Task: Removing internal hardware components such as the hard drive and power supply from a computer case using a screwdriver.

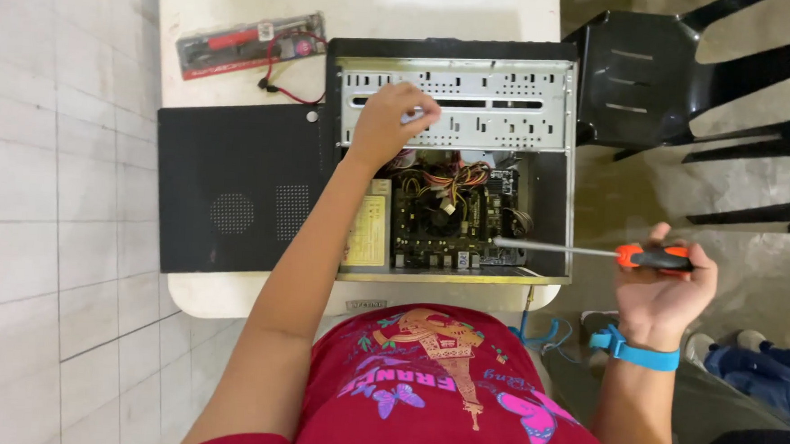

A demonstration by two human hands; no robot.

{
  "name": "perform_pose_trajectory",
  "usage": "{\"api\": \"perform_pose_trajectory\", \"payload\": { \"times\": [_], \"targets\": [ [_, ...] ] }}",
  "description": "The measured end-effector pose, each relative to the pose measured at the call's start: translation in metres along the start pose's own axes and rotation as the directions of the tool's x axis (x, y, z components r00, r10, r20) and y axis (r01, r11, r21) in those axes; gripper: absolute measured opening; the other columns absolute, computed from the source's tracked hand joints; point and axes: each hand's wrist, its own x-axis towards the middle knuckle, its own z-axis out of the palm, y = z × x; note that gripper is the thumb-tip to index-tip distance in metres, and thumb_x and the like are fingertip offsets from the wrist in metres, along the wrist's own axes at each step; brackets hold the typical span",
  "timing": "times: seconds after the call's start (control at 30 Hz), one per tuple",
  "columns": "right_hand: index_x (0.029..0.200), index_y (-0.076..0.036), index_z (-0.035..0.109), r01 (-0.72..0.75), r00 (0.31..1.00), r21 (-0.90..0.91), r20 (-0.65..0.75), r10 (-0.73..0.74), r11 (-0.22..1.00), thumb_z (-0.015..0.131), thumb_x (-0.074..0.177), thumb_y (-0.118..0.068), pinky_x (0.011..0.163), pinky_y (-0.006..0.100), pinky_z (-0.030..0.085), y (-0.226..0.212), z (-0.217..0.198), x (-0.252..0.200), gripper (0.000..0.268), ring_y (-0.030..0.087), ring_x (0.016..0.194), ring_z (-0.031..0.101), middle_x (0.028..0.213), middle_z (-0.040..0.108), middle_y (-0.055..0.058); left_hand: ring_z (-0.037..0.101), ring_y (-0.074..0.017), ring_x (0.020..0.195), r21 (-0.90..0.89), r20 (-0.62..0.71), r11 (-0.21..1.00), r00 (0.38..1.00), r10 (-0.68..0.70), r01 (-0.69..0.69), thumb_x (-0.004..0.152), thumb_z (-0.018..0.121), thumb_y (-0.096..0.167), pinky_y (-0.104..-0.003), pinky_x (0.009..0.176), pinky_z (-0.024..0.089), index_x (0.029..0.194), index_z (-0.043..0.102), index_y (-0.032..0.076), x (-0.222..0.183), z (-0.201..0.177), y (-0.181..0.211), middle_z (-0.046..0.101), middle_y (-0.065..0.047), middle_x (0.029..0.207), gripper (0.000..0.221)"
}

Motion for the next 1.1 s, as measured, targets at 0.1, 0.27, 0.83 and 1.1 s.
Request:
{"api": "perform_pose_trajectory", "payload": {
  "times": [0.1,0.27,0.83,1.1],
  "targets": [
    [0.071,-0.018,0.062,0.000,1.000,-0.035,0.000,0.000,0.999,0.063,0.085,-0.026,0.062,0.035,0.043,0.005,0.017,-0.010,0.016,0.019,0.084,0.069,0.102,0.077,0.006,0.062,-0.0216,0.088,0.142,0.065,0.988,0.997,0.043,-0.052,0.099,0.070,0.028,-0.037,0.079,0.048,0.102,0.078,0.020,-0.012,0.016,-0.033,0.070,0.001,0.100,0.011],
    [0.090,-0.013,0.072,-0.050,0.998,0.054,0.039,0.048,0.997,0.077,0.084,-0.027,0.067,0.023,0.059,0.008,0.023,-0.027,0.016,0.025,0.100,0.073,0.114,0.074,0.011,0.058,-0.0128,0.077,-0.157,-0.143,0.986,0.986,-0.081,0.058,0.099,0.065,0.012,-0.028,0.072,0.050,0.109,0.075,0.015,-0.026,-0.006,0.012,0.067,-0.002,0.104,0.015],
    [0.118,0.001,0.055,0.440,0.850,-0.693,0.527,-0.015,0.571,0.073,0.097,-0.013,0.085,0.042,0.063,0.132,0.070,0.015,0.032,0.030,0.100,0.069,0.109,0.060,0.017,0.071,-0.0391,0.089,-0.440,-0.163,0.778,0.812,-0.561,0.449,0.108,0.049,0.032,-0.059,0.076,0.061,0.140,0.045,0.011,-0.123,-0.055,0.130,0.066,-0.019,0.100,0.038],
    [0.088,-0.012,0.078,0.507,0.818,-0.848,0.531,-0.222,-0.156,0.084,0.085,-0.043,0.063,0.050,0.062,0.179,0.066,0.168,0.032,0.030,0.077,0.076,0.076,0.074,0.008,0.064,-0.0316,0.107,-0.133,-0.451,0.667,0.555,-0.699,0.733,0.110,0.044,0.021,-0.047,0.095,0.051,0.135,0.062,0.011,-0.225,-0.103,0.038,0.060,-0.016,0.111,0.032]
  ]
}}
